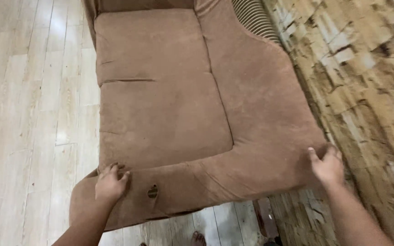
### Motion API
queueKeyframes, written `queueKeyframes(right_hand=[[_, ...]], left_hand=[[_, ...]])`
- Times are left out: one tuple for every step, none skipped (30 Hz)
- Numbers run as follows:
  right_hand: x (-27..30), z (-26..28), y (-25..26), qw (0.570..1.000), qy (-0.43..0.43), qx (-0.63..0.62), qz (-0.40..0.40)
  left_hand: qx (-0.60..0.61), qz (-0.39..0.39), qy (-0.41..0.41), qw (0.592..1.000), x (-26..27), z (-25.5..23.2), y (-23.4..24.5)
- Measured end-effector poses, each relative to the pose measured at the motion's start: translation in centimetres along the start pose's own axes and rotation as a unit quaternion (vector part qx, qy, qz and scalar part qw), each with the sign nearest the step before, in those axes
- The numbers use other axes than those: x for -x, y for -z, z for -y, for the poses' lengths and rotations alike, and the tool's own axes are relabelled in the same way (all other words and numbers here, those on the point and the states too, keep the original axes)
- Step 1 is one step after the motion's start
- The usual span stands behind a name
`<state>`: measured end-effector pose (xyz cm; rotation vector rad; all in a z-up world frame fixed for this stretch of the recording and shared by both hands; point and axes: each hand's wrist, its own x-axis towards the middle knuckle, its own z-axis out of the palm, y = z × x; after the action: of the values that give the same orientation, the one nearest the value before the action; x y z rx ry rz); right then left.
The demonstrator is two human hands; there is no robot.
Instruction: Adjusting and smoothing a brown fabric cover on a sofa to ensure a proper fit.
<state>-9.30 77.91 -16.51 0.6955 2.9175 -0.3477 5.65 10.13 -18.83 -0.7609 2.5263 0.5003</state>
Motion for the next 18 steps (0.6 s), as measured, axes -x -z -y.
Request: queueKeyframes(right_hand=[[-0.7, -0.6, -0.8, 0.999, 0.001, 0.034, 0.014], [-1.5, -1.2, -1.4, 0.997, 0.001, 0.067, 0.026], [-2.5, -1.5, -2.2, 0.997, 0.003, 0.067, 0.028], [-3.0, -2.1, -3.0, 0.992, -0.008, 0.121, 0.017], [-3.5, -2.6, -3.8, 0.984, -0.017, 0.176, 0.005], [-2.5, -0.9, -2.2, 0.984, -0.015, 0.177, 0.008], [-1.7, 0.9, -0.5, 0.989, -0.048, 0.14, 0.014], [-0.8, 2.6, 1.2, 0.991, -0.081, 0.103, 0.021], [-1.5, 1.9, 0.7, 0.991, -0.081, 0.104, 0.023], [-2.5, 1.4, 0.3, 0.986, -0.115, 0.122, 0.019], [-3.4, 0.9, -0.1, 0.979, -0.149, 0.139, 0.015], [-2.8, 1.4, -0.1, 0.979, -0.148, 0.138, 0.015], [-2.2, 1.8, 0.1, 0.979, -0.131, 0.153, -0.017], [-1.7, 2.2, 0.5, 0.978, -0.115, 0.169, -0.05], [-2.0, 0.9, -0.2, 0.977, -0.117, 0.169, -0.052], [-2.6, -0.1, -0.8, 0.977, -0.125, 0.165, -0.055], [-3.3, -1.1, -1.5, 0.976, -0.133, 0.16, -0.059], [-4.0, -2.7, -2.9, 0.976, -0.131, 0.16, -0.06]], left_hand=[[-0.031, 0.009, 0.027, 0.999, -0.4, 0.7, -0.7], [-0.061, 0.017, 0.052, 0.997, -1.0, 1.2, -1.3], [-0.061, 0.017, 0.055, 0.996, -1.0, 1.0, -1.0], [-0.095, 0.036, 0.071, 0.992, -0.6, 1.1, -0.9], [-0.129, 0.055, 0.087, 0.986, -0.1, 1.2, -0.8], [-0.13, 0.057, 0.09, 0.986, 0.3, 1.0, -0.3], [-0.162, 0.058, 0.073, 0.982, 0.7, 0.8, 0.3], [-0.194, 0.058, 0.054, 0.978, 1.2, 0.5, 0.9], [-0.194, 0.06, 0.056, 0.977, 1.1, 0.9, 0.6], [-0.211, 0.049, 0.031, 0.976, 1.0, 1.3, 0.5], [-0.228, 0.038, 0.006, 0.973, 0.9, 1.6, 0.4], [-0.228, 0.037, 0.007, 0.973, 0.7, 2.1, 0.2], [-0.234, 0.013, -0.016, 0.972, 0.5, 2.5, 0.0], [-0.24, -0.01, -0.041, 0.97, 0.2, 2.6, -0.1], [-0.239, -0.01, -0.043, 0.97, 0.3, 3.2, -0.7], [-0.221, -0.047, -0.049, 0.973, 0.2, 3.6, -1.4], [-0.204, -0.083, -0.055, 0.974, 0.0, 4.1, -2.1], [-0.202, -0.083, -0.053, 0.974, -0.1, 4.5, -2.3]])
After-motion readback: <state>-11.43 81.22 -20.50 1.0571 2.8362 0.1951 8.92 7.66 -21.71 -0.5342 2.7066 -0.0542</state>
